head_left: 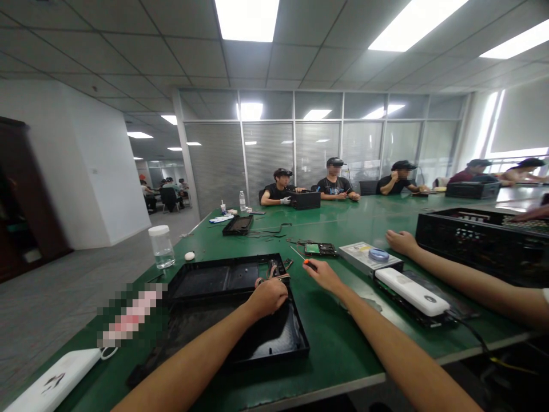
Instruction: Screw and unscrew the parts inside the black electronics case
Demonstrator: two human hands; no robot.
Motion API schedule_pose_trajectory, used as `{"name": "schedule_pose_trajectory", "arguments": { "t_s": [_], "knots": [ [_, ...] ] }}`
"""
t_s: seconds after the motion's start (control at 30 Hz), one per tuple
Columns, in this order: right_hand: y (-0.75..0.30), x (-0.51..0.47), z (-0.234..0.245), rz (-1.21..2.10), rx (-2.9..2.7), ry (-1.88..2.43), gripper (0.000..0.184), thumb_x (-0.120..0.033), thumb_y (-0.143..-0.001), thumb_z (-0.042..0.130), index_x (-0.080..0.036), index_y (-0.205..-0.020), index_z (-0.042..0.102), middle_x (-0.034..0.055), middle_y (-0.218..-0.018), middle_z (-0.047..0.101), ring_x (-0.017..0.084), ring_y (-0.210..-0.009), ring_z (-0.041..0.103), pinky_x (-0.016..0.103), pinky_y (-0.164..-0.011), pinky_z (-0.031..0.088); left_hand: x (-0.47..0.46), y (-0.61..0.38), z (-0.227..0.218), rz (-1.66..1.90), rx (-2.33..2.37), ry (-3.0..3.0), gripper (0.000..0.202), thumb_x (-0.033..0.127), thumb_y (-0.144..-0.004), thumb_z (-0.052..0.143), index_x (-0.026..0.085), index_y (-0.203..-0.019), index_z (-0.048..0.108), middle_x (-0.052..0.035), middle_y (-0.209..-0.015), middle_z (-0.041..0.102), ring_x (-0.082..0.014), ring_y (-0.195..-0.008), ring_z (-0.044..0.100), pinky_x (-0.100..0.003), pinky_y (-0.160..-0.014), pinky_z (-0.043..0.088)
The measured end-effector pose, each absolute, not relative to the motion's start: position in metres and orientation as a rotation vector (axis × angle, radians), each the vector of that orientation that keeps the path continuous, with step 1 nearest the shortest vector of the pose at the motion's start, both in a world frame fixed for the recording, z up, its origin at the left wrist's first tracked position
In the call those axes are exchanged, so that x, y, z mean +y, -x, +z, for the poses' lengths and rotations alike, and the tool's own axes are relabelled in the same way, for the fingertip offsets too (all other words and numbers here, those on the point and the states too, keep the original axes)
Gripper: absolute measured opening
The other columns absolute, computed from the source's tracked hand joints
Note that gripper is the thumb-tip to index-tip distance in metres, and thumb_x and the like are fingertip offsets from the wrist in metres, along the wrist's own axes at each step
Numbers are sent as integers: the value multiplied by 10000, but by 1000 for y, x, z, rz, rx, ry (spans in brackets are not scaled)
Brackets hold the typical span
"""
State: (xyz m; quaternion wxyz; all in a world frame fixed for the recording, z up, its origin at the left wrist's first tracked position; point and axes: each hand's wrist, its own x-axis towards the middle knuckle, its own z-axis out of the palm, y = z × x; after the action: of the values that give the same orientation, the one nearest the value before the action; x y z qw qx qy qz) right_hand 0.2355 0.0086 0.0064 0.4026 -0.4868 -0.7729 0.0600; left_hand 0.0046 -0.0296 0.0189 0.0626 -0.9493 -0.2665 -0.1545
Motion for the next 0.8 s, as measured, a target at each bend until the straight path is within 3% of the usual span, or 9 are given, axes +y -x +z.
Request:
{"name": "schedule_pose_trajectory", "arguments": {
  "t_s": [0.17,0.37,0.5,0.63,0.8],
  "knots": [
    [-239,13,5,200,-1873,1187,220,-341,-771,442,-184,-907,515,21,-767,556,158,-690,510,270,-646,391,-22,-3,11,-490,-754,2925,175,194,-825,468,140,-811,634,-45,-832,625,-151,-834,535,-265,-829,374],
    [-243,23,2,426,-1720,1202,271,-194,-649,469,-182,-913,409,-5,-784,493,96,-561,445,234,-542,389,-23,-3,11,-522,-784,2929,174,214,-827,481,146,-815,640,-51,-850,628,-157,-842,546,-270,-818,387],
    [-247,17,17,712,-1620,986,264,-318,-712,487,-174,-929,444,-28,-666,500,85,-468,441,218,-461,364,-23,-3,11,-515,-792,2926,178,215,-832,473,144,-831,636,-53,-860,628,-159,-850,548,-272,-820,390],
    [-251,10,29,814,-1379,922,293,-486,-762,432,-193,-757,445,-80,-450,362,70,-335,300,194,-336,218,-22,-1,10,-513,-782,2926,169,215,-831,476,143,-818,628,-48,-870,628,-155,-854,545,-271,-830,388],
    [-247,10,28,778,-1278,939,331,-517,-735,476,-207,-651,399,-84,-441,295,64,-325,254,195,-321,163,-21,-1,10,-543,-654,2999,166,189,-826,472,136,-786,624,-42,-871,628,-143,-853,544,-258,-840,387]
  ]
}}
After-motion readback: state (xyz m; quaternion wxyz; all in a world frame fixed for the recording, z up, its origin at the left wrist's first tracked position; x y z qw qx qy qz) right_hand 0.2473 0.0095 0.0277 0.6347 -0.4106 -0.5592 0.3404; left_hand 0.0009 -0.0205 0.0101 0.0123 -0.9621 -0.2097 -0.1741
